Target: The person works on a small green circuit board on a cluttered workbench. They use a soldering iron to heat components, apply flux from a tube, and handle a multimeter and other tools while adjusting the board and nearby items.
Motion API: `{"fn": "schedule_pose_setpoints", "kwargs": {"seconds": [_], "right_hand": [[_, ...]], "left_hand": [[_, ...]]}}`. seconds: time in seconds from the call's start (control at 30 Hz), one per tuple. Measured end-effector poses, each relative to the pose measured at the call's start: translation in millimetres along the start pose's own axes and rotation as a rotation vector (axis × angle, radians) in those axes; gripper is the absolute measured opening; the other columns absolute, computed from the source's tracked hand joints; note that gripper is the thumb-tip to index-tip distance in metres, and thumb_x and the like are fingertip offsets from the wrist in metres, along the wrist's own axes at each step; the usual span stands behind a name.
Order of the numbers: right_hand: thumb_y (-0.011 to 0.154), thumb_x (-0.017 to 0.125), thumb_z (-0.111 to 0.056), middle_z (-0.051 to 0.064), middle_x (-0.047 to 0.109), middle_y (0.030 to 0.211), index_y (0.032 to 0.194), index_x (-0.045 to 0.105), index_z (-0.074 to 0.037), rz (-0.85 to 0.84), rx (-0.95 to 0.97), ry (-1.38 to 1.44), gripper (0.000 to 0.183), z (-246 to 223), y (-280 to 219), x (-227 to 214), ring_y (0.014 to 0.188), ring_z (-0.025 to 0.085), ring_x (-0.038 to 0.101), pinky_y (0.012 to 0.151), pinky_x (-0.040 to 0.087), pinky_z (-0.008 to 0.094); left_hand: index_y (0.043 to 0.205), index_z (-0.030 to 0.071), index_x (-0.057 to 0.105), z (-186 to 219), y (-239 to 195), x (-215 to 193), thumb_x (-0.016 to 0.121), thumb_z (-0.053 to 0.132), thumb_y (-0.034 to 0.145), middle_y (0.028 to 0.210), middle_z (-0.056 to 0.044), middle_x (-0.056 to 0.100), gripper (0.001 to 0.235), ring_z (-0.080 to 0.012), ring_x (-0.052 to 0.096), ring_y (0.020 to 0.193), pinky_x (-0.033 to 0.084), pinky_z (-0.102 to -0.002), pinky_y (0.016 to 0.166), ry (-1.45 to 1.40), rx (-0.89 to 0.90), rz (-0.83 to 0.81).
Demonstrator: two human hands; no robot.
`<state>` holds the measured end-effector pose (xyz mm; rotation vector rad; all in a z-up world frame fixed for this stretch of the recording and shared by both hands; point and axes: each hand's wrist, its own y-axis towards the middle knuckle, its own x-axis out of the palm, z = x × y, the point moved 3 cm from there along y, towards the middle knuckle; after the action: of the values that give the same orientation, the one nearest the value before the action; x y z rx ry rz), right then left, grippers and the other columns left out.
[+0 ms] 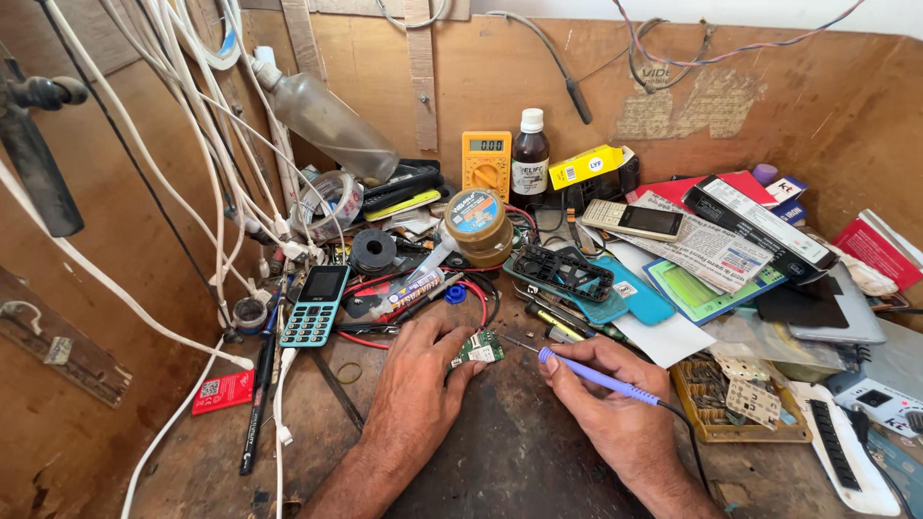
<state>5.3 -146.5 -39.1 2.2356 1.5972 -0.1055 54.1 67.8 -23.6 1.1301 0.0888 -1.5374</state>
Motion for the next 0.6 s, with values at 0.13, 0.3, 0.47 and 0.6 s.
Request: {"fn": "schedule_pose_setpoints", "kwargs": {"seconds": [0.13,0.3,0.47,0.6], "right_hand": [[0.085,0.08,-0.017,0.002,0.077,0.076,0.096,0.08,-0.001,0.01,-0.016,-0.017,0.02,-2.5,-1.0,0.8,0.067,0.004,0.067,0.062,0.054,0.021],[0.085,0.08,-0.017,-0.001,0.076,0.077,0.096,0.081,-0.002,0.015,-0.065,-0.06,0.019,-5.8,-0.9,1.8,0.068,0.002,0.064,0.061,0.052,0.02],[0.083,0.081,-0.018,0.001,0.077,0.075,0.096,0.081,-0.003,0.028,-0.054,-0.12,0.02,-7.9,-1.0,2.8,0.066,0.003,0.063,0.06,0.051,0.021],[0.084,0.08,-0.018,0.001,0.078,0.078,0.096,0.081,-0.003,0.027,-0.089,-0.127,0.019,-9.9,-1.8,1.7,0.069,0.003,0.067,0.062,0.054,0.021]], "left_hand": [[0.116,0.001,0.071,1.6,-0.5,-0.9,0.08,0.017,0.08,0.109,-0.012,0.064,0.041,-0.0325,0.058,0.102,0.048,-0.044,0.088,-0.012,0.032,0.031],[0.116,0.001,0.071,1.6,-0.5,-0.8,0.08,0.018,0.08,0.107,-0.012,0.063,0.041,-0.0324,0.059,0.102,0.049,-0.044,0.088,-0.017,0.004,0.017],[0.114,0.0,0.071,2.6,0.2,-2.0,0.081,0.018,0.079,0.107,-0.013,0.064,0.04,-0.0325,0.059,0.104,0.049,-0.044,0.088,-0.017,0.012,0.025],[0.116,0.0,0.071,2.5,-0.6,-2.4,0.08,0.017,0.081,0.107,-0.013,0.064,0.041,-0.0326,0.059,0.103,0.049,-0.044,0.088,-0.024,0.003,0.016]]}}
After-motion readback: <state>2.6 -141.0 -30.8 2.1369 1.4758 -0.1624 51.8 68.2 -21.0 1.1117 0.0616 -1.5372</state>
